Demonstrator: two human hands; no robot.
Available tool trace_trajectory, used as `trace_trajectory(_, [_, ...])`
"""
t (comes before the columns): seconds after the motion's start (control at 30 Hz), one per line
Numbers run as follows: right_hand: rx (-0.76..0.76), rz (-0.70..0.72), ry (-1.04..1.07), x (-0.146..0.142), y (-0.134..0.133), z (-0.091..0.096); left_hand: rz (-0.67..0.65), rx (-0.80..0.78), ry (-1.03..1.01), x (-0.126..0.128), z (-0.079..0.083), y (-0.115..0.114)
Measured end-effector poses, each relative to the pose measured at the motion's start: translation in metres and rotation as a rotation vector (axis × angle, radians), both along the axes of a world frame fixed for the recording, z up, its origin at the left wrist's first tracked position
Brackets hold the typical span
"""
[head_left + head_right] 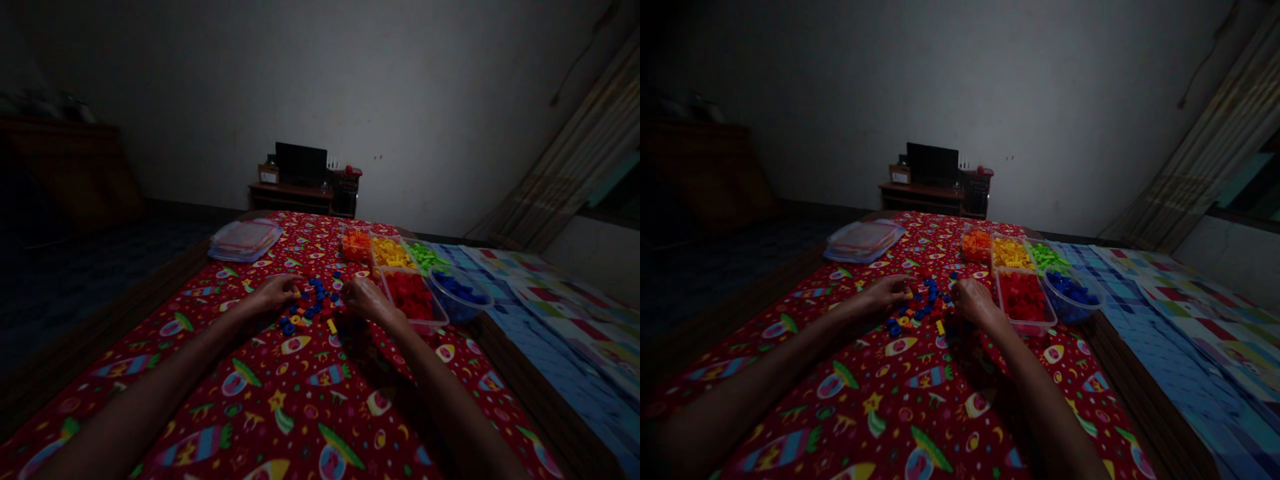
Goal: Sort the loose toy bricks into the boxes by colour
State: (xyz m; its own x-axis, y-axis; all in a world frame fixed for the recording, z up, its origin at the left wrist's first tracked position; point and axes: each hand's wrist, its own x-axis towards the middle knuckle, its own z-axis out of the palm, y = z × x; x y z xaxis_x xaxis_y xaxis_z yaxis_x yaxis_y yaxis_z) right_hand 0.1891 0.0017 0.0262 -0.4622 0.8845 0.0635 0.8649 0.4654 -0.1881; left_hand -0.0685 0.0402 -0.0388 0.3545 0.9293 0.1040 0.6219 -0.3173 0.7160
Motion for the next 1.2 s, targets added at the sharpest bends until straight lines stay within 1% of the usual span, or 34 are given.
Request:
trace_trajectory(0.1, [-0.001,0.055,-0.013,0.001,0.001,-0.002,-0.032,0.036,0.028,0.001,0.009,-0.003])
trace_trajectory(0.2, [-0.015,0.116,-0.043,-0.004,-0.005,-0.002,-0.149,0.041,0.127,0.000,0.023,-0.016])
trace_trajectory(0.3, [-0.025,0.119,-0.085,-0.014,-0.015,0.001,-0.222,0.069,0.282,0.000,0.036,-0.028])
trace_trajectory(0.37, [-0.021,0.099,-0.126,-0.020,-0.023,0.003,-0.252,0.114,0.370,0.001,0.040,-0.033])
trace_trajectory(0.47, [0.016,0.051,-0.215,-0.025,-0.036,0.000,-0.297,0.149,0.443,0.001,0.037,-0.034])
trace_trajectory(0.57, [0.081,0.084,-0.256,-0.026,-0.044,-0.012,-0.302,0.136,0.456,-0.001,0.031,-0.032])
trace_trajectory(0.73, [0.174,0.181,-0.209,-0.024,-0.043,-0.039,-0.239,0.106,0.482,0.005,0.031,-0.038])
trace_trajectory(0.87, [0.248,0.224,-0.107,-0.020,-0.037,-0.049,-0.190,0.086,0.489,0.012,0.032,-0.046])
trace_trajectory(0.93, [0.277,0.240,-0.054,-0.019,-0.034,-0.050,-0.169,0.117,0.455,0.013,0.031,-0.048])
trace_trajectory(1.0, [0.270,0.252,-0.022,-0.018,-0.030,-0.048,-0.174,0.146,0.418,0.014,0.030,-0.049])
trace_trajectory(1.1, [0.201,0.251,0.010,-0.018,-0.024,-0.040,-0.235,0.156,0.389,0.016,0.027,-0.048])
trace_trajectory(1.2, [0.122,0.219,0.070,-0.020,-0.022,-0.029,-0.273,0.162,0.379,0.018,0.026,-0.046])
